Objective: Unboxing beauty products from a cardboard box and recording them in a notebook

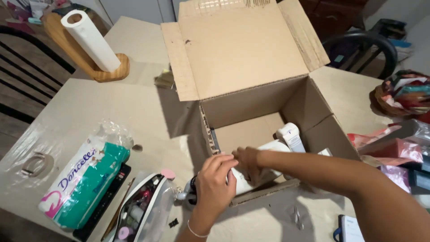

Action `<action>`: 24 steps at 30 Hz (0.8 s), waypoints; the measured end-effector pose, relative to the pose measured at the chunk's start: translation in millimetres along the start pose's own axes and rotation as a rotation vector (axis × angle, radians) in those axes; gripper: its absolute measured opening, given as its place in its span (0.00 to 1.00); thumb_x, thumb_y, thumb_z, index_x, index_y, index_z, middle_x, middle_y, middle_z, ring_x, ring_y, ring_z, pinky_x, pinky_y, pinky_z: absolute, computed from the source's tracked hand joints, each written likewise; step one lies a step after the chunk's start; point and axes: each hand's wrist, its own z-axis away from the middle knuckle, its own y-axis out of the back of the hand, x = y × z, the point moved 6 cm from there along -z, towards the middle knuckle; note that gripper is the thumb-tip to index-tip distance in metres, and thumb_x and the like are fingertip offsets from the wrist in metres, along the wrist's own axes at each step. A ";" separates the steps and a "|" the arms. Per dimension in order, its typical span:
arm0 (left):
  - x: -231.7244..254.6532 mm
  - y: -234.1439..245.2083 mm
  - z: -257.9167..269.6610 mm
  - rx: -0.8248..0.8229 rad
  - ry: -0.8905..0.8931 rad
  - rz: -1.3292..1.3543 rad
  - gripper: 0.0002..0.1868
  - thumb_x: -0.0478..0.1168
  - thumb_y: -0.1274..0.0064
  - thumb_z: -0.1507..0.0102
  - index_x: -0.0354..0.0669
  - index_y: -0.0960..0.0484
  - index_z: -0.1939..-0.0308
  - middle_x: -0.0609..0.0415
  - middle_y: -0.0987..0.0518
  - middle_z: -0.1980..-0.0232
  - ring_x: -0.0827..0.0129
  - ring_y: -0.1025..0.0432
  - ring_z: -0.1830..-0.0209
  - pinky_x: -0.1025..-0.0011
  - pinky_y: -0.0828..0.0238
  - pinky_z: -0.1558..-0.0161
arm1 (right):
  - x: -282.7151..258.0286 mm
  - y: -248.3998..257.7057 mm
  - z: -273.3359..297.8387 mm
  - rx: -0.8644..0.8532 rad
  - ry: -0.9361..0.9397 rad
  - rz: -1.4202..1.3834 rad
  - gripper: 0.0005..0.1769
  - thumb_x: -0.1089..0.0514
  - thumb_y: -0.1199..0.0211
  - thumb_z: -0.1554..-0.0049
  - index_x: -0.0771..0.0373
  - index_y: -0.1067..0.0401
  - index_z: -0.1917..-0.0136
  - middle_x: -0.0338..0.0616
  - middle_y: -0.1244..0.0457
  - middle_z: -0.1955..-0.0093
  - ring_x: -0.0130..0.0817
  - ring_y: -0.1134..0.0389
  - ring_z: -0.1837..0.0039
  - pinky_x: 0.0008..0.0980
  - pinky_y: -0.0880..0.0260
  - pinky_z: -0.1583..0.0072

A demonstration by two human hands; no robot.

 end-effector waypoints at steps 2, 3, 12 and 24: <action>1.8 3.6 -0.2 0.011 0.002 -0.005 0.14 0.26 0.48 0.46 0.41 0.16 0.58 0.52 0.18 0.53 0.54 0.24 0.49 0.61 0.23 0.47 | -17.3 -11.8 -0.9 0.046 0.100 0.178 0.62 0.39 0.24 0.62 0.63 0.49 0.24 0.53 0.51 0.27 0.49 0.47 0.33 0.47 0.39 0.34; 2.2 4.5 -0.7 0.015 0.004 -0.003 0.14 0.26 0.48 0.46 0.41 0.16 0.58 0.52 0.18 0.53 0.54 0.24 0.49 0.61 0.23 0.47 | -14.2 -21.5 0.8 0.043 0.099 0.182 0.62 0.39 0.24 0.62 0.63 0.49 0.24 0.53 0.51 0.27 0.49 0.47 0.33 0.47 0.39 0.34; 0.4 2.6 0.3 -0.054 0.016 -0.054 0.13 0.25 0.47 0.46 0.39 0.16 0.60 0.50 0.18 0.55 0.54 0.24 0.50 0.61 0.24 0.49 | 42.7 -3.9 44.5 0.070 -0.112 -0.079 0.79 0.36 0.16 0.71 0.45 0.61 0.18 0.53 0.48 0.27 0.49 0.41 0.30 0.43 0.40 0.29; 3.0 -2.3 -3.2 -0.052 -0.009 -0.069 0.20 0.22 0.53 0.52 0.41 0.16 0.61 0.53 0.19 0.55 0.56 0.25 0.51 0.63 0.25 0.49 | 43.6 -5.1 32.7 -0.051 0.004 -0.148 0.64 0.38 0.26 0.69 0.46 0.48 0.22 0.43 0.36 0.35 0.47 0.34 0.36 0.40 0.35 0.38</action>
